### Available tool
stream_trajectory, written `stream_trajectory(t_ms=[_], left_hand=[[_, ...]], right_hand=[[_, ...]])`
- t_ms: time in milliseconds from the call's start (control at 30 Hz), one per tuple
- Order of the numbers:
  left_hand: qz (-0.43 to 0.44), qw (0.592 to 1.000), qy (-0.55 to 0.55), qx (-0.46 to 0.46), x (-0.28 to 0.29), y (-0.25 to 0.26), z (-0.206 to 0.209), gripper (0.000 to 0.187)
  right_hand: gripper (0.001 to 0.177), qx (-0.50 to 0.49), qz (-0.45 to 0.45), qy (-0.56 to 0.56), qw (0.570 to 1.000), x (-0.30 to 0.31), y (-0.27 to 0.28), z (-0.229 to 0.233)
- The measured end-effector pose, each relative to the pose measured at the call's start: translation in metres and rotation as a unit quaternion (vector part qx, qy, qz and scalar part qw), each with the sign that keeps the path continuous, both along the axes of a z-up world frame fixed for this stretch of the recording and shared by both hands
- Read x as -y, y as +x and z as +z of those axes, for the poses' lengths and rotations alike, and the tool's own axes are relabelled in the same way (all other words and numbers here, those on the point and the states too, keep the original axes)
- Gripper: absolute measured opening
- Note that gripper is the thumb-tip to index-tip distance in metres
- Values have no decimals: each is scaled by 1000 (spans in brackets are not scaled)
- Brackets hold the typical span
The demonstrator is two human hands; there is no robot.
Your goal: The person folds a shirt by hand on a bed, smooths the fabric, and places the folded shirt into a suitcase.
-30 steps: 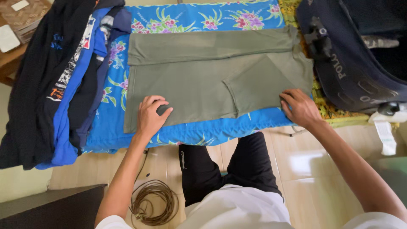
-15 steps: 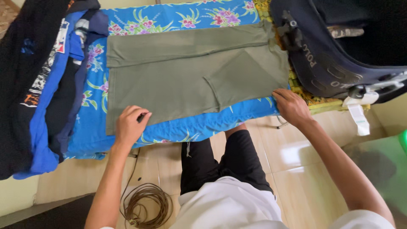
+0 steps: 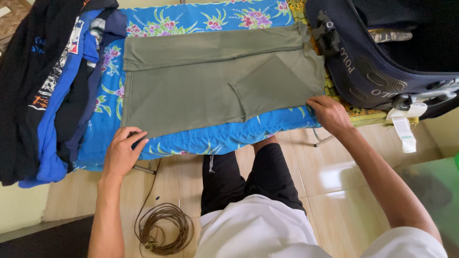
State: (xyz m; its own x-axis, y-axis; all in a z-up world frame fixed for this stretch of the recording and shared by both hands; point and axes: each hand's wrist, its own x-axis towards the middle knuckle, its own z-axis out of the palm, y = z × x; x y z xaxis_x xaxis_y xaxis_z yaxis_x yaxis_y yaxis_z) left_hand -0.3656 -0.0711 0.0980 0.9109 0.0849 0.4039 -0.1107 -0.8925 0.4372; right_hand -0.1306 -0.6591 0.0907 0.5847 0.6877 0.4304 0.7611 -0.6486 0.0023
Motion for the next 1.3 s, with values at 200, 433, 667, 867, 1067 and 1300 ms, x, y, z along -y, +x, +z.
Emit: stream_trajectory(t_ms=[200, 433, 667, 867, 1067, 1300], left_hand=[[-8, 999, 25, 36, -3, -4, -10, 21], [1, 997, 60, 43, -2, -7, -16, 22], [17, 992, 121, 42, -6, -5, -23, 29], [33, 991, 120, 41, -4, 1, -19, 22], [86, 988, 118, 53, 1, 14, -20, 8], [93, 977, 163, 104, -7, 32, -20, 7]], right_hand=[[39, 3, -19, -15, 1000, 6, 8, -8], [41, 41, 6, -54, 998, 2, 15, -6], [34, 38, 9, -59, 997, -1, 19, 0], [36, 28, -3, -51, 998, -3, 16, 9], [34, 68, -10, -16, 998, -10, 18, 13], [13, 92, -11, -2, 996, -18, 31, 10]])
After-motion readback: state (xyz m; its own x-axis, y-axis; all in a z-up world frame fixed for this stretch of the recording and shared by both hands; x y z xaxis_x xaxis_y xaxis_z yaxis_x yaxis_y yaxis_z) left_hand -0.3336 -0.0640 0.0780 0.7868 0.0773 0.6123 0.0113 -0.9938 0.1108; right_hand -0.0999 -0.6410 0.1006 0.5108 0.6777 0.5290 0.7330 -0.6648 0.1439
